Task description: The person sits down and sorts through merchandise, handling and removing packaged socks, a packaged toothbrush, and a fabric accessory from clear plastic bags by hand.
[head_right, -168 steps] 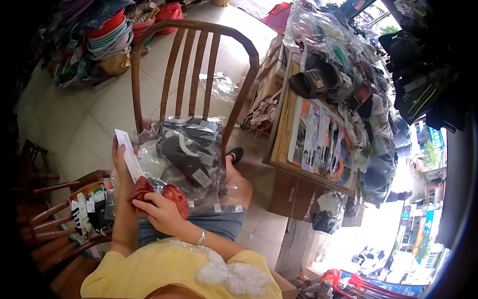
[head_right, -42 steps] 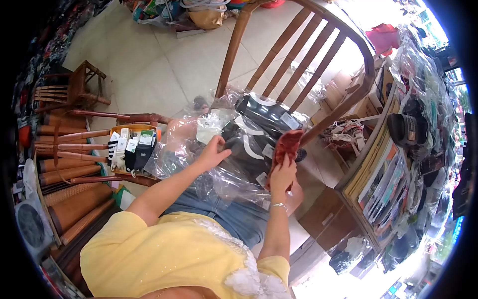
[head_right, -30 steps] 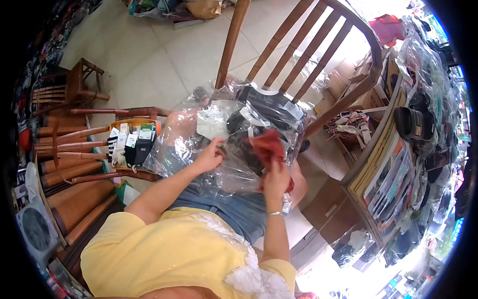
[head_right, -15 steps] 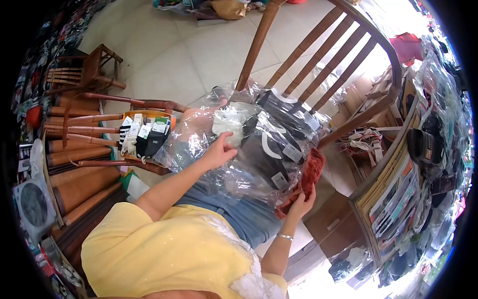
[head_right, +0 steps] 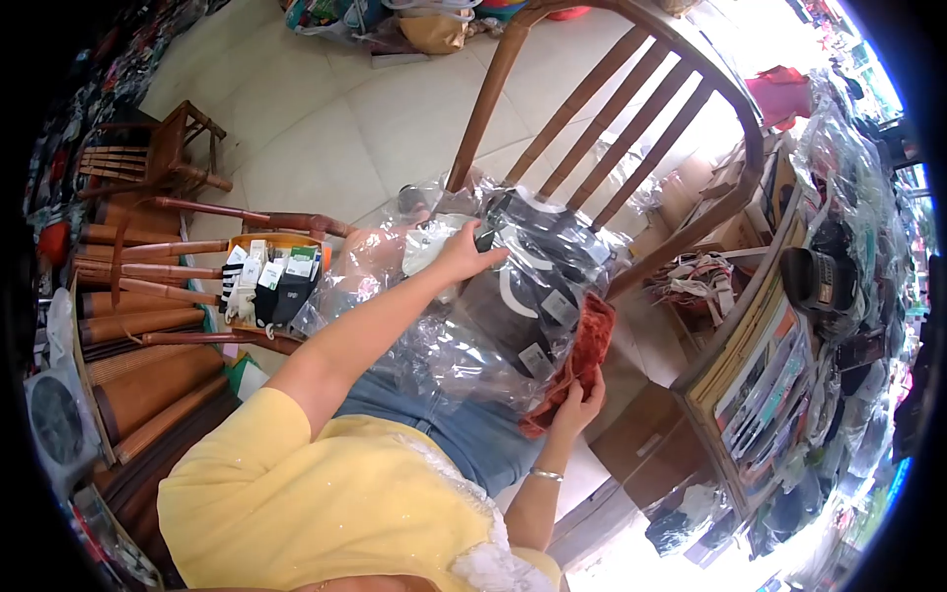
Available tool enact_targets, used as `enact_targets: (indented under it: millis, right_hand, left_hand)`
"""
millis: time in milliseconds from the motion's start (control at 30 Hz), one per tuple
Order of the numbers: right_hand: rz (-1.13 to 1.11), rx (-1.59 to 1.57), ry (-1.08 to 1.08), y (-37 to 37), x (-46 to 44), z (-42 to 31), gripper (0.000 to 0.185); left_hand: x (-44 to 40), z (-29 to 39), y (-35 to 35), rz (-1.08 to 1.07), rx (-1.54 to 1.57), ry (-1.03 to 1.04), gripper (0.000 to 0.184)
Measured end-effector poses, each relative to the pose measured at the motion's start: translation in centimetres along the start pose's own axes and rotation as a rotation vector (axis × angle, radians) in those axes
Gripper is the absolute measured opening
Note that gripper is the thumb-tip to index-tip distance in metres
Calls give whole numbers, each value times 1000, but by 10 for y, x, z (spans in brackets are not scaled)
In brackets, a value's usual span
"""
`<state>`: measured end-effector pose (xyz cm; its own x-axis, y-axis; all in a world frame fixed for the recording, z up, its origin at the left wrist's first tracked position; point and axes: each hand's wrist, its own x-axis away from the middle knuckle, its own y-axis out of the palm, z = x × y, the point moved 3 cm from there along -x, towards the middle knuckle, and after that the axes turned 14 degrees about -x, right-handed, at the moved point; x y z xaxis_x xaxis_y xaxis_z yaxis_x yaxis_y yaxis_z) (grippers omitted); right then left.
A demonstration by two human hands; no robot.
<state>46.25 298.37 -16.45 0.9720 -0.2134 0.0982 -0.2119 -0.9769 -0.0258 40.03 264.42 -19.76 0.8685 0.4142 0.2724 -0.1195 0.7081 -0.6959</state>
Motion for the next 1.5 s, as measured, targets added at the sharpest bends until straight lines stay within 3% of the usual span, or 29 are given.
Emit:
enact_targets:
  millis: [33,133,200,333,400,433,467,533,667,800,867,900,933,1000,1067,1100,1133,1200,1400,1500]
  right_hand:
    - [5,8,-4,-1,2,1,39]
    - [7,12,-18,-9,7,2,39]
    - [32,-42,19,-15,10,5,39]
    - [103,-99,69,-25,15,7,41]
    - [102,-95,72,-30,14,11,41]
    - [106,-121,82,-30,13,11,41]
    - [110,-145,91,-31,13,11,41]
    - [113,-144,82,-31,13,9,41]
    - [114,-89,63,-30,15,10,41]
    - [70,88,-47,-27,18,2,41]
    - [55,70,-51,-28,19,0,41]
    - [55,92,-51,-31,19,5,41]
    - [68,127,-47,-29,20,-2,40]
    - [91,63,18,-26,23,-10,39]
    - [97,45,18,-28,22,-9,39]
    - [95,17,35,-26,22,-9,39]
    - [89,-12,55,-24,22,-9,39]
    - [59,49,52,-21,22,-11,43]
    - [29,67,10,-14,23,-16,43]
    - [29,55,29,-12,23,-14,43]
  left_hand:
    - [-11,3,3,-39,22,-51,106]
    - [-30,9,12,-173,-9,-104,108]
    - [-35,10,18,-113,2,-92,106]
    - [-17,19,8,-255,-152,-126,97]
    - [-7,24,-3,30,-570,22,91]
    - [-5,22,-4,205,-583,38,87]
    - [-9,20,-3,205,-585,40,87]
    - [-19,12,-3,134,-410,-113,88]
    - [-27,14,-1,208,-437,-14,89]
    - [-32,15,10,372,-423,125,74]
    - [-40,4,19,519,-293,166,71]
    - [-35,13,7,342,-62,-25,63]
    - [-54,-17,33,541,166,63,56]
    - [-60,-23,29,388,190,-65,54]
    - [-64,-20,22,217,-2,-24,53]
    - [-84,-44,37,206,-191,93,52]
    - [-83,-38,32,203,-193,92,52]
    - [-71,-23,17,-154,-86,-95,48]
    - [-63,-11,8,-339,-112,-92,37]
    - [-61,-20,20,-529,22,-137,32]
